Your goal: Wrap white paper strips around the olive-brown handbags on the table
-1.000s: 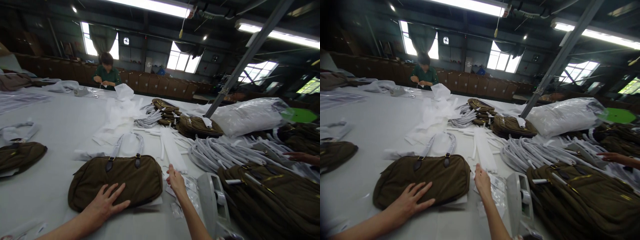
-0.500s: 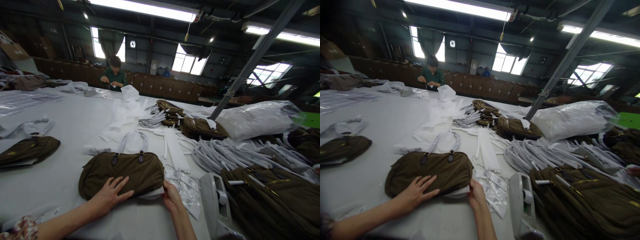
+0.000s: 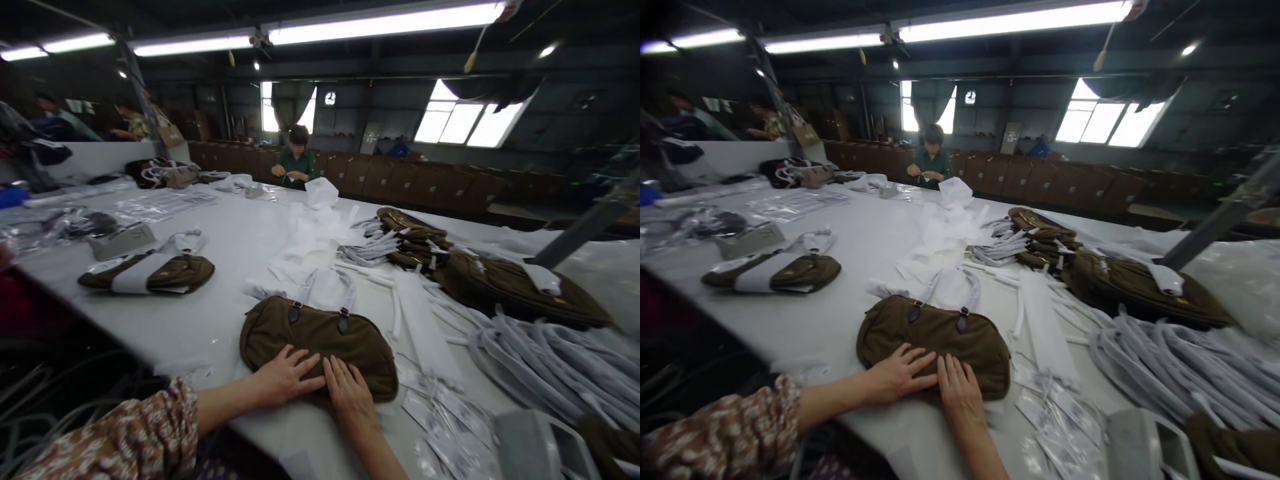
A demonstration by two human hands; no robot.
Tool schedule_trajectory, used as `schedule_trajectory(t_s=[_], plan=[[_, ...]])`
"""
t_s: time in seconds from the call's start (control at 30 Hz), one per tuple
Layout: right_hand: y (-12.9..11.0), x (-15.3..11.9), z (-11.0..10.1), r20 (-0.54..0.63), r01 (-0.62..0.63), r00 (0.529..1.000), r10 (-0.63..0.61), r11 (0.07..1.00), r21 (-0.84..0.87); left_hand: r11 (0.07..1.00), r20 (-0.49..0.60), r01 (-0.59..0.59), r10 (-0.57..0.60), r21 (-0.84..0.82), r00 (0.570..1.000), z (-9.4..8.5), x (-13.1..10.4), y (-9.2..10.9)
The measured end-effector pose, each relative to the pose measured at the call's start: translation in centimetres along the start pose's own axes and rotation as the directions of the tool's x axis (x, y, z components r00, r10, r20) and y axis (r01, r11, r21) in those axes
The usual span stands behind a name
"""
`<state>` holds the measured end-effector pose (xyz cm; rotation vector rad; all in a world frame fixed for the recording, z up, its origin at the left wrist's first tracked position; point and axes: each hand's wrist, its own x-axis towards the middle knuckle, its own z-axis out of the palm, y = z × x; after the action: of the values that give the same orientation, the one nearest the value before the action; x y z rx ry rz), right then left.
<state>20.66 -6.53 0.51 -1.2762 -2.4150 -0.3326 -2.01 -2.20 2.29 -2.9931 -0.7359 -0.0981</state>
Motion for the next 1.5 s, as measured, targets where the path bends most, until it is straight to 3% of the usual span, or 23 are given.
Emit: schedule_trajectory(t_s=[0.1, 0.27, 0.37, 0.43, 0.47, 0.5, 0.57, 0.6, 0.63, 0.67, 0.77, 0.83, 0.93, 0.97, 1.0, 1.03, 1.07, 1.1, 1.13, 1.17, 1.3, 1.4, 1.5], plan=[[1.0, 0.0, 1.9, -0.001, 0.064, 0.998, -0.064, 0.995, -0.078, 1.000, -0.049, 0.023, -0.022, 0.020, 0.999, 0.3, -0.2, -0.1], [2.1, 0.7, 1.3, 0.076, 0.083, 0.994, -0.075, 0.991, -0.104, 0.986, -0.141, 0.163, -0.159, 0.021, 0.977, -0.2, -2.5, 0.1], [2.2, 1.3, 1.0, 0.111, 0.054, 0.993, -0.051, 0.998, -0.026, 0.935, -0.208, 0.349, -0.354, -0.059, 0.912, -0.7, -5.7, -0.9], [2.3, 1.4, 0.9, 0.132, 0.015, 0.991, -0.018, 1.000, 0.027, 0.842, -0.296, 0.492, -0.538, -0.220, 0.789, -0.7, -8.2, -2.0], [2.4, 1.4, 1.0, 0.143, -0.003, 0.990, -0.003, 0.999, 0.044, 0.764, -0.333, 0.543, -0.643, -0.349, 0.690, -0.5, -9.4, -2.5], [2.5, 1.4, 1.0, 0.152, -0.015, 0.988, 0.006, 0.998, 0.058, 0.644, -0.336, 0.559, -0.758, -0.522, 0.559, -0.1, -10.5, -2.9], [2.6, 1.4, 1.0, 0.165, -0.023, 0.986, 0.011, 0.997, 0.073, 0.308, -0.184, 0.456, -0.937, -0.835, 0.296, 0.7, -12.1, -3.6], [2.7, 1.4, 1.0, 0.167, -0.023, 0.986, 0.010, 0.997, 0.075, 0.140, -0.065, 0.372, -0.976, -0.918, 0.208, 1.2, -12.6, -3.8], [2.7, 1.3, 1.1, 0.168, -0.020, 0.986, 0.007, 0.997, 0.073, 0.004, 0.046, 0.301, -0.986, -0.954, 0.158, 1.6, -12.7, -4.0], [2.7, 1.3, 1.1, 0.165, -0.015, 0.986, 0.004, 0.998, 0.067, -0.088, 0.127, 0.257, -0.982, -0.962, 0.140, 1.9, -12.7, -4.2], [2.5, 1.2, 1.3, 0.141, -0.006, 0.990, 0.001, 0.999, 0.036, -0.170, 0.214, 0.242, -0.962, -0.955, 0.170, 2.3, -11.6, -4.8], [2.3, 1.1, 1.4, 0.122, -0.014, 0.992, 0.011, 1.000, 0.025, -0.156, 0.208, 0.260, -0.960, -0.953, 0.187, 1.7, -10.8, -5.2], [1.9, 1.1, 1.1, 0.128, -0.041, 0.991, 0.038, 0.999, 0.026, -0.031, 0.084, 0.310, -0.983, -0.950, 0.160, -0.3, -9.5, -4.9], [1.8, 1.0, 1.1, 0.140, -0.050, 0.989, 0.046, 0.998, 0.026, 0.081, -0.006, 0.349, -0.977, -0.934, 0.211, -1.2, -8.8, -4.5], [1.7, 1.0, 1.0, 0.153, -0.058, 0.987, 0.054, 0.998, 0.025, 0.246, -0.115, 0.392, -0.938, -0.886, 0.328, -2.0, -7.9, -4.0], [1.7, 0.9, 1.1, 0.164, -0.064, 0.985, 0.060, 0.998, 0.023, 0.450, -0.215, 0.412, -0.838, -0.792, 0.501, -2.7, -6.8, -3.4], [1.6, 0.7, 1.3, 0.167, -0.071, 0.984, 0.066, 0.997, 0.020, 0.656, -0.270, 0.384, -0.671, -0.650, 0.690, -3.3, -5.4, -2.8], [1.6, 0.6, 1.6, 0.161, -0.073, 0.984, 0.070, 0.997, 0.015, 0.820, -0.262, 0.308, -0.470, -0.483, 0.843, -3.7, -3.9, -2.1], [1.5, 0.4, 2.1, 0.144, -0.073, 0.987, 0.071, 0.997, 0.008, 0.919, -0.204, 0.212, -0.289, -0.333, 0.935, -3.8, -2.4, -1.6], [1.5, 0.1, 2.6, 0.113, -0.070, 0.991, 0.069, 0.998, -0.002, 0.965, -0.132, 0.135, -0.168, -0.226, 0.977, -3.7, -1.0, -1.1], [1.8, -0.6, 4.7, -0.027, -0.055, 0.998, 0.054, 0.997, -0.056, 0.998, 0.050, 0.023, -0.020, -0.055, 0.999, -1.5, 2.6, -0.6], [2.6, -1.2, 4.6, -0.049, -0.041, 0.998, 0.038, 0.997, -0.063, 1.000, 0.030, 0.011, -0.011, -0.003, 0.999, 0.5, 2.5, -0.8], [3.9, -2.1, 3.1, 0.003, -0.035, 0.999, 0.035, 0.998, -0.051, 0.999, -0.013, 0.033, -0.033, 0.038, 0.999, 1.9, 1.6, -0.6]])
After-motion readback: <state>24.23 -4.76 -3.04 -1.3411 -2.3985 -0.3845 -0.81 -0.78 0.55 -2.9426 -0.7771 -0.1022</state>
